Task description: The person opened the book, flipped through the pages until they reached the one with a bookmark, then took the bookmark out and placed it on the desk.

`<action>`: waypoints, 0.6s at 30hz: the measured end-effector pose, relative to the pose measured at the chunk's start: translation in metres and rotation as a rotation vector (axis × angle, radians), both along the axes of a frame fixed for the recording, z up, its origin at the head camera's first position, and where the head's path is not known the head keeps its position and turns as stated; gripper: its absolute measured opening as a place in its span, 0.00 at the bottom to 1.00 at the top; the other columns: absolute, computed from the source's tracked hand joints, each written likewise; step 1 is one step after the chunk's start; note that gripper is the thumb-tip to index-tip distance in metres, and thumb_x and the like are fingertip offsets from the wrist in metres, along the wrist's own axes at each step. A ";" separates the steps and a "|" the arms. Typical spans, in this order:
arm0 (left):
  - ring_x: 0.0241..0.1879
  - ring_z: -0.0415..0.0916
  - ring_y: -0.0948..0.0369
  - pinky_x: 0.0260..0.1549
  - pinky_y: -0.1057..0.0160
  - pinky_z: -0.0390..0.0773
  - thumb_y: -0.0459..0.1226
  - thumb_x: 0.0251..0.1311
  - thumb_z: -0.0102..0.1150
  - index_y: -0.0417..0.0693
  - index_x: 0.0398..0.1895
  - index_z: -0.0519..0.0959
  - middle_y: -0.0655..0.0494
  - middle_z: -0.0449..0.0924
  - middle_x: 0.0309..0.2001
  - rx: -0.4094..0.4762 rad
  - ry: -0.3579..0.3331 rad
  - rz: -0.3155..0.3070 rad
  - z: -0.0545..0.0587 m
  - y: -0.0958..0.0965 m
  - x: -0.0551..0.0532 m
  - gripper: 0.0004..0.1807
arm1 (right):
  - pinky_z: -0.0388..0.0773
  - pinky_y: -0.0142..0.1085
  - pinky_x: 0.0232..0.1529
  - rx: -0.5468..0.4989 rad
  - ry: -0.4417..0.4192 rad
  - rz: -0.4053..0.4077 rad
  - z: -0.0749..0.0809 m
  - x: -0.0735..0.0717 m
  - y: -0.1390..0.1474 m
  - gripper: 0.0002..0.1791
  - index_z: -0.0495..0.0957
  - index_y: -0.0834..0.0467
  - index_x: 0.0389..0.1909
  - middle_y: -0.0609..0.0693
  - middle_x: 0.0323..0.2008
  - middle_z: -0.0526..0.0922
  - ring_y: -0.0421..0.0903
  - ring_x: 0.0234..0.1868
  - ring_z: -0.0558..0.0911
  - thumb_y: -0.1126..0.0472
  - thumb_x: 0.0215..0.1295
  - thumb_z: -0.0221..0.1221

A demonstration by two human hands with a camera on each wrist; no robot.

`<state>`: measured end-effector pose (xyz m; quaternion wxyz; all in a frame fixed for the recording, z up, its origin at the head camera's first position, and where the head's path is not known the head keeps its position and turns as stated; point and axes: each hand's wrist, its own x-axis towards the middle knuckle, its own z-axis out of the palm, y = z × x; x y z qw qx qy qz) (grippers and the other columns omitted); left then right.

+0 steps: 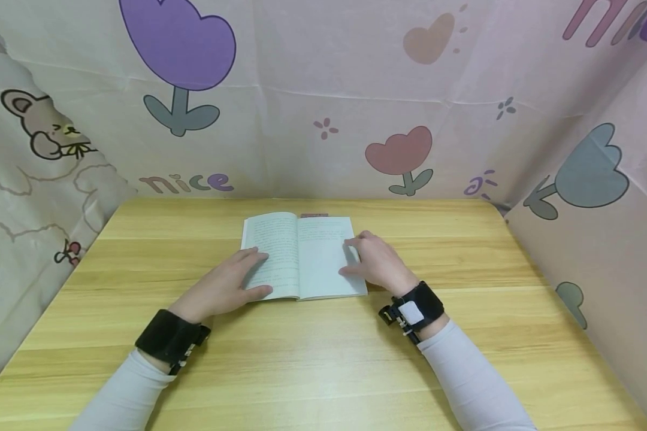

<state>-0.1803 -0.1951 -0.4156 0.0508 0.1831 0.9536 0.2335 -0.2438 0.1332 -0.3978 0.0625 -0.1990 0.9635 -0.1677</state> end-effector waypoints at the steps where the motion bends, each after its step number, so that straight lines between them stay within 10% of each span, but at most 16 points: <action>1: 0.79 0.63 0.33 0.75 0.31 0.68 0.53 0.71 0.68 0.39 0.79 0.68 0.31 0.62 0.81 0.001 0.000 -0.001 0.000 0.000 0.000 0.42 | 0.85 0.49 0.60 0.015 -0.007 0.032 0.001 0.001 -0.001 0.40 0.80 0.61 0.69 0.64 0.68 0.80 0.57 0.59 0.84 0.47 0.60 0.79; 5: 0.79 0.63 0.33 0.75 0.31 0.68 0.53 0.71 0.68 0.40 0.79 0.68 0.31 0.62 0.81 0.002 0.000 -0.002 0.000 0.000 0.000 0.42 | 0.73 0.58 0.77 0.095 -0.068 0.146 0.006 0.007 -0.003 0.49 0.78 0.58 0.73 0.64 0.78 0.71 0.64 0.77 0.73 0.41 0.53 0.81; 18: 0.79 0.62 0.32 0.75 0.30 0.67 0.52 0.71 0.67 0.39 0.80 0.67 0.31 0.61 0.81 -0.002 -0.004 -0.002 0.001 0.000 0.001 0.42 | 0.75 0.56 0.75 0.132 -0.128 0.205 0.010 0.010 0.000 0.52 0.75 0.58 0.75 0.64 0.79 0.69 0.64 0.76 0.73 0.43 0.50 0.83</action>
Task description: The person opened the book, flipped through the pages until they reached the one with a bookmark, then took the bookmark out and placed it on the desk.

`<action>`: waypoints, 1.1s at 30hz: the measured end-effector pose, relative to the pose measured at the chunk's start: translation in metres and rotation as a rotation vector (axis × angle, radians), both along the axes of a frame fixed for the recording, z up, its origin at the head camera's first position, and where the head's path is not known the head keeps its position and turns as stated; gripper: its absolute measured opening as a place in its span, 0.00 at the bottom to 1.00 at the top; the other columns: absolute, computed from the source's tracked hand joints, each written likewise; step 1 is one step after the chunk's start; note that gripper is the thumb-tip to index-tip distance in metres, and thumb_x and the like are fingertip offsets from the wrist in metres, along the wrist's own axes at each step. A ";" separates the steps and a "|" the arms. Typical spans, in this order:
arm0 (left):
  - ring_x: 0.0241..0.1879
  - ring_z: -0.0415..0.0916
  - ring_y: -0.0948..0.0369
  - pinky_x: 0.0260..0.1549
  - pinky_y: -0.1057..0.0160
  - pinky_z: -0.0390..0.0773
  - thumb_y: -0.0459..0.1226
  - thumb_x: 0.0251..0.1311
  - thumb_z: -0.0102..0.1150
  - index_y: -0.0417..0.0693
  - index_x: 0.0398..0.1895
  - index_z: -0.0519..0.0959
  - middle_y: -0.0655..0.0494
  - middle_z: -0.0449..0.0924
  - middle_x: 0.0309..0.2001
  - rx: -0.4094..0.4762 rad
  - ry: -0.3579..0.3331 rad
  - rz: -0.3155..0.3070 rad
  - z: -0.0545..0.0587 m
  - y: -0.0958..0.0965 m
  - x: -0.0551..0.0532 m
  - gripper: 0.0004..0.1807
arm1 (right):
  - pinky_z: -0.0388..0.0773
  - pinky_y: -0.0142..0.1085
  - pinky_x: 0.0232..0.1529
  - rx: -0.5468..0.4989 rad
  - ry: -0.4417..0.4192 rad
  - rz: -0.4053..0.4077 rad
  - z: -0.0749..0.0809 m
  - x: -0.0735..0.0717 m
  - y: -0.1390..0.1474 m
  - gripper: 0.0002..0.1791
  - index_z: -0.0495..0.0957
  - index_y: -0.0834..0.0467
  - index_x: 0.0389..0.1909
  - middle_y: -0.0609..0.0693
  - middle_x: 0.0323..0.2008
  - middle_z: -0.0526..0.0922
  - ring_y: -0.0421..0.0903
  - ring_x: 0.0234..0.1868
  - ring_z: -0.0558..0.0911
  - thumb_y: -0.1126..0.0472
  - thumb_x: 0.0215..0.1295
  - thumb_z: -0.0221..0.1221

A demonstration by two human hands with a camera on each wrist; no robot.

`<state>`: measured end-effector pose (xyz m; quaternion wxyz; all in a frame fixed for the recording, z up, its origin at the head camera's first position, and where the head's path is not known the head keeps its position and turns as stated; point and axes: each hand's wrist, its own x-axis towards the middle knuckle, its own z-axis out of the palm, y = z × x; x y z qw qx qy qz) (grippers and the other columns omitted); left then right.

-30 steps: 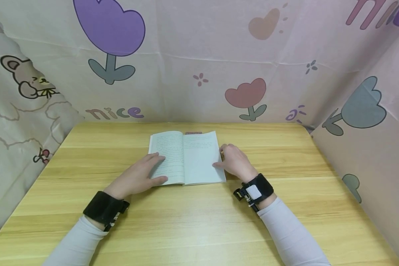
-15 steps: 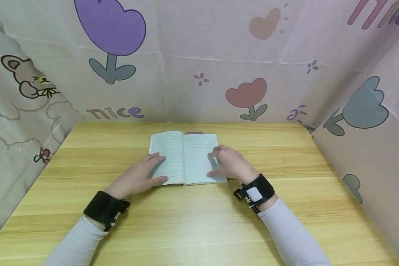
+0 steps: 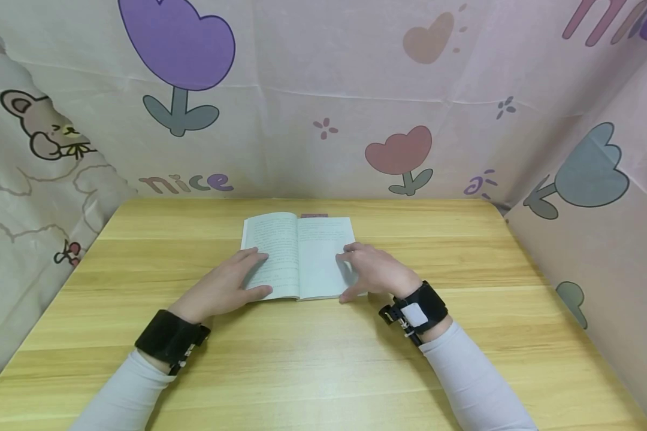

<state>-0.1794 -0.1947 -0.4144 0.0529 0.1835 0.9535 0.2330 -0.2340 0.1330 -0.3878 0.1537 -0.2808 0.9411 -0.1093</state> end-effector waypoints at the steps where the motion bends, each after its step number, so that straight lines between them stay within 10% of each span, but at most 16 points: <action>1: 0.79 0.62 0.32 0.75 0.30 0.67 0.52 0.71 0.67 0.39 0.80 0.67 0.31 0.61 0.81 0.000 -0.001 0.000 0.000 0.000 0.000 0.42 | 0.76 0.56 0.75 -0.008 -0.008 -0.001 0.001 0.000 0.001 0.50 0.76 0.58 0.74 0.64 0.78 0.70 0.63 0.76 0.74 0.43 0.51 0.83; 10: 0.80 0.62 0.33 0.76 0.31 0.67 0.53 0.71 0.68 0.39 0.80 0.67 0.31 0.61 0.81 -0.002 -0.012 0.009 0.002 0.000 0.000 0.42 | 0.83 0.43 0.53 -0.039 -0.075 -0.073 0.012 0.001 0.011 0.46 0.75 0.66 0.72 0.61 0.62 0.79 0.50 0.52 0.79 0.44 0.60 0.78; 15: 0.79 0.62 0.33 0.75 0.31 0.67 0.55 0.71 0.67 0.40 0.80 0.68 0.31 0.61 0.81 0.004 -0.011 0.010 0.002 0.001 0.000 0.43 | 0.66 0.33 0.28 -0.060 -0.121 -0.129 0.015 -0.002 0.018 0.28 0.79 0.64 0.34 0.47 0.24 0.69 0.42 0.25 0.66 0.43 0.63 0.76; 20: 0.79 0.62 0.33 0.76 0.31 0.67 0.54 0.71 0.67 0.39 0.80 0.68 0.31 0.61 0.81 0.005 -0.011 0.007 0.002 0.001 0.000 0.43 | 0.54 0.30 0.23 -0.083 -0.167 -0.133 0.015 -0.003 0.021 0.34 0.62 0.52 0.14 0.40 0.15 0.55 0.38 0.18 0.56 0.43 0.64 0.74; 33: 0.80 0.62 0.33 0.76 0.31 0.66 0.53 0.71 0.68 0.39 0.80 0.67 0.31 0.61 0.81 -0.009 -0.015 0.008 0.001 0.001 -0.001 0.43 | 0.75 0.33 0.37 -0.183 -0.232 -0.083 0.014 -0.014 0.033 0.19 0.83 0.59 0.42 0.47 0.33 0.81 0.41 0.33 0.75 0.47 0.65 0.75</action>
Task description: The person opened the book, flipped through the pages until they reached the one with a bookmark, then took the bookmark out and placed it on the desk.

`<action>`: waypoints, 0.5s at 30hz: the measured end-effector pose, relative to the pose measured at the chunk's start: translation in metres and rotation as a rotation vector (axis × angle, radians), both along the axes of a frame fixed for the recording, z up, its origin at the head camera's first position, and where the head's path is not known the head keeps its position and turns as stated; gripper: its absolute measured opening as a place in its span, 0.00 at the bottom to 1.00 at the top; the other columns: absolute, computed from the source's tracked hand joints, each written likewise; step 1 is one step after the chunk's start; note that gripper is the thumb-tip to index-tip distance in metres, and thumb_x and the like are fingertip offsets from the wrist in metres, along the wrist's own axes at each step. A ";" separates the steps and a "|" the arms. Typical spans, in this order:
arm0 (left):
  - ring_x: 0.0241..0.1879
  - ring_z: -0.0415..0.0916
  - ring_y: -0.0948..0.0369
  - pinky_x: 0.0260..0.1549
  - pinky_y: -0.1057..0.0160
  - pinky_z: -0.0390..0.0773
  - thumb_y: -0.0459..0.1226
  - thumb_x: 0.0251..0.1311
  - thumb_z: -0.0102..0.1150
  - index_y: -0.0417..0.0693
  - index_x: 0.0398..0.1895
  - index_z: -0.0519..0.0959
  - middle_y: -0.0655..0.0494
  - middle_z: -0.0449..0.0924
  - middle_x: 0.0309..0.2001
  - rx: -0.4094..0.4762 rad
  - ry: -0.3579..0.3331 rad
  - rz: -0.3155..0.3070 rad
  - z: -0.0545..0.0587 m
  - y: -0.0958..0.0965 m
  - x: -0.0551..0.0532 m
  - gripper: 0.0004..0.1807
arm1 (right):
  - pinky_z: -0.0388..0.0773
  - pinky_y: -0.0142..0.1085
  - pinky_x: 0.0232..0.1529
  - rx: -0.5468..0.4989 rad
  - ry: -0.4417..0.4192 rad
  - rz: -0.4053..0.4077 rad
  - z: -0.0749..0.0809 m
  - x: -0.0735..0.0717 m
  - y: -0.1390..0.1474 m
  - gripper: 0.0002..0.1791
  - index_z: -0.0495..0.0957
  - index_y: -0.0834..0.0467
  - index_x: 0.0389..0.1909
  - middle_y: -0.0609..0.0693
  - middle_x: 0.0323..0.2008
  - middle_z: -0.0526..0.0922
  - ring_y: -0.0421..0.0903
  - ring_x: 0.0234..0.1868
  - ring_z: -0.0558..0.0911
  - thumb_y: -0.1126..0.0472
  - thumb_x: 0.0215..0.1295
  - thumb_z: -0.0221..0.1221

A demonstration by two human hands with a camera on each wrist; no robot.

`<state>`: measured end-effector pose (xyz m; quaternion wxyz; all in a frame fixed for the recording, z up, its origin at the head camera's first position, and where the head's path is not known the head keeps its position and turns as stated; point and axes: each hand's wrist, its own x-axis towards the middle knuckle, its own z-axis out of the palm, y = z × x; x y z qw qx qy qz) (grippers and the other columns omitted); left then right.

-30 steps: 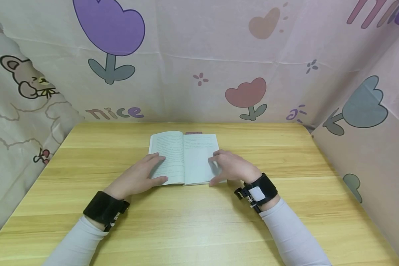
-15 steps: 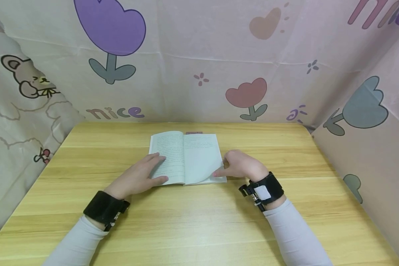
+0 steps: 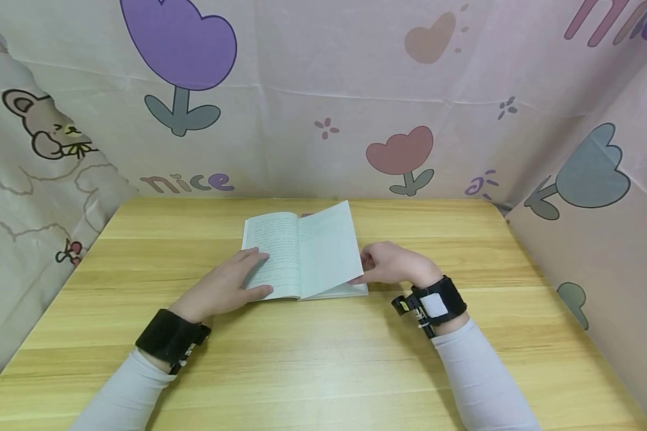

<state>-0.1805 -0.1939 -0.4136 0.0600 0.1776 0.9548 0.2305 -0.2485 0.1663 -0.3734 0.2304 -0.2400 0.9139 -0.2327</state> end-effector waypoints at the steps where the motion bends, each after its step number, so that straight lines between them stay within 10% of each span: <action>1: 0.80 0.61 0.33 0.76 0.31 0.66 0.53 0.71 0.67 0.39 0.80 0.67 0.31 0.61 0.81 -0.001 0.000 0.000 0.000 0.000 0.000 0.43 | 0.75 0.34 0.37 -0.021 -0.012 0.010 0.000 -0.001 0.002 0.17 0.83 0.59 0.42 0.49 0.33 0.82 0.42 0.33 0.76 0.50 0.68 0.72; 9: 0.80 0.61 0.32 0.76 0.31 0.66 0.53 0.71 0.67 0.40 0.80 0.67 0.31 0.60 0.82 -0.005 -0.005 0.002 0.001 0.000 0.001 0.42 | 0.91 0.46 0.47 -0.212 -0.060 -0.023 -0.002 -0.011 0.006 0.25 0.82 0.68 0.43 0.59 0.35 0.88 0.51 0.37 0.91 0.56 0.90 0.41; 15: 0.80 0.61 0.32 0.76 0.30 0.66 0.54 0.72 0.67 0.40 0.80 0.67 0.31 0.60 0.82 -0.003 -0.009 0.002 0.000 0.000 0.001 0.42 | 0.91 0.42 0.44 -0.184 -0.048 -0.049 -0.008 -0.015 0.006 0.21 0.81 0.63 0.36 0.55 0.30 0.86 0.49 0.34 0.90 0.54 0.87 0.50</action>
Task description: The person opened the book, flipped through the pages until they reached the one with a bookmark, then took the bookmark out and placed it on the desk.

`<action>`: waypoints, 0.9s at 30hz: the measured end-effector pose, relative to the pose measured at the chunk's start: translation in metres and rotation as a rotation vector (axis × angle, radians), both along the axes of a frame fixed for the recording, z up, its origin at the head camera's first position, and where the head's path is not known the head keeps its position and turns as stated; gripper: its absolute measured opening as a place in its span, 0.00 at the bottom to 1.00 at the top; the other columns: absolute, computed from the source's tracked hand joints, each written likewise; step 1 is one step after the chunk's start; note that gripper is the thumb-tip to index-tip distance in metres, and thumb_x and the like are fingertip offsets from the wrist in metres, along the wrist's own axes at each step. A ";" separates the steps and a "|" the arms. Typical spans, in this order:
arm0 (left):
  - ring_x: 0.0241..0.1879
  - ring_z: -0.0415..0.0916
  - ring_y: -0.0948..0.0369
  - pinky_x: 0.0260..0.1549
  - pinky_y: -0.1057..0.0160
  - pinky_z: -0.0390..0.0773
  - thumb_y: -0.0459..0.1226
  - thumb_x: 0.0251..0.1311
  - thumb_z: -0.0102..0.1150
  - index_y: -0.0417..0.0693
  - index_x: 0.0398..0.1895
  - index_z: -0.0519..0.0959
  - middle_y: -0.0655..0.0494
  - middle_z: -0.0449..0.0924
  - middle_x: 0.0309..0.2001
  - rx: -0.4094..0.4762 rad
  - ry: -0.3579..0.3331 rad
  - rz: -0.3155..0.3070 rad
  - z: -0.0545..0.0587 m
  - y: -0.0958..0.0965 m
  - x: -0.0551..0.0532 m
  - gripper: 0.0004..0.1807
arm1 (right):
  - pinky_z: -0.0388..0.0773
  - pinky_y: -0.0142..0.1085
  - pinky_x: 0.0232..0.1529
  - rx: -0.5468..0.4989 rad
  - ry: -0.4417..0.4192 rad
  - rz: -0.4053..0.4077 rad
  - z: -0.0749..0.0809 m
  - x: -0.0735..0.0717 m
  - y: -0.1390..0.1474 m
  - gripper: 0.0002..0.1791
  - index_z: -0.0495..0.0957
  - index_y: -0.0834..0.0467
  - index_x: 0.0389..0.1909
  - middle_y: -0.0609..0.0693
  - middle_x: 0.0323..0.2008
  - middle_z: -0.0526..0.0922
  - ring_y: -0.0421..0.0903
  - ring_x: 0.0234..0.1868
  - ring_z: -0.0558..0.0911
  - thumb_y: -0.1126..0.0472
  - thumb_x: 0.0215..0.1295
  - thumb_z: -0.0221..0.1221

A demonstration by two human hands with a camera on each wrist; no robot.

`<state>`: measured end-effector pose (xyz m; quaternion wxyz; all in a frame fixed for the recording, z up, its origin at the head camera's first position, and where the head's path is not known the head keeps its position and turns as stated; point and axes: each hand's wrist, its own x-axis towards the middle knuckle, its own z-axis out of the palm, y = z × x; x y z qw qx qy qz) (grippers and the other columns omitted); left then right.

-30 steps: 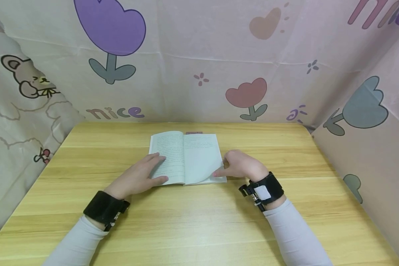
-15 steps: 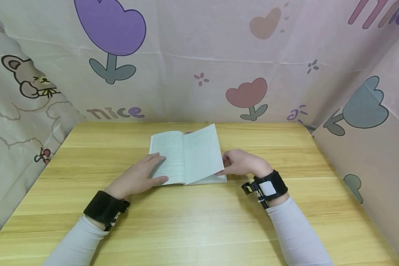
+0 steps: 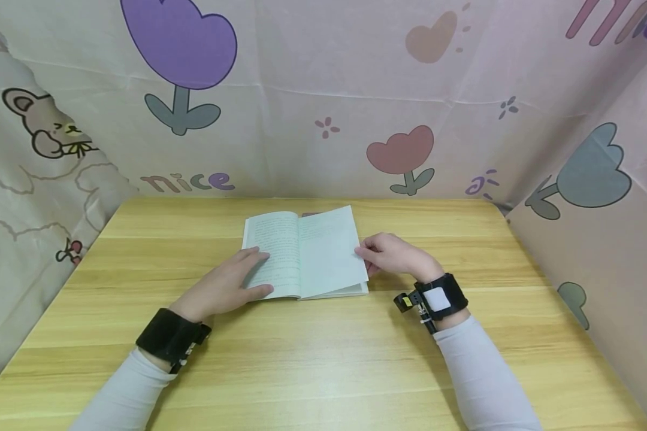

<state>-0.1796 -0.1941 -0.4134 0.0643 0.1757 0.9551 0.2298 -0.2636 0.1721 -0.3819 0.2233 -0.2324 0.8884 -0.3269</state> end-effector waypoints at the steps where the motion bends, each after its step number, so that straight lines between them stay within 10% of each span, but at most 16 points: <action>1: 0.80 0.61 0.32 0.76 0.30 0.66 0.54 0.72 0.67 0.40 0.80 0.67 0.31 0.60 0.82 0.001 -0.001 0.001 0.000 0.000 0.000 0.42 | 0.90 0.41 0.42 0.016 0.008 0.003 -0.002 -0.001 0.000 0.19 0.80 0.62 0.34 0.54 0.30 0.86 0.48 0.33 0.90 0.56 0.86 0.52; 14: 0.80 0.60 0.32 0.76 0.31 0.66 0.54 0.72 0.67 0.39 0.80 0.67 0.31 0.59 0.82 0.005 -0.003 0.002 0.000 -0.001 -0.001 0.42 | 0.86 0.34 0.33 0.090 0.012 -0.007 -0.012 -0.004 -0.005 0.16 0.79 0.60 0.29 0.51 0.26 0.87 0.43 0.27 0.88 0.59 0.80 0.59; 27: 0.79 0.63 0.33 0.76 0.31 0.67 0.52 0.72 0.67 0.38 0.79 0.68 0.30 0.62 0.80 0.020 0.020 -0.005 0.001 -0.001 -0.002 0.41 | 0.82 0.37 0.37 -0.014 0.264 0.040 0.004 0.013 -0.025 0.18 0.83 0.58 0.46 0.53 0.34 0.88 0.47 0.33 0.86 0.48 0.86 0.52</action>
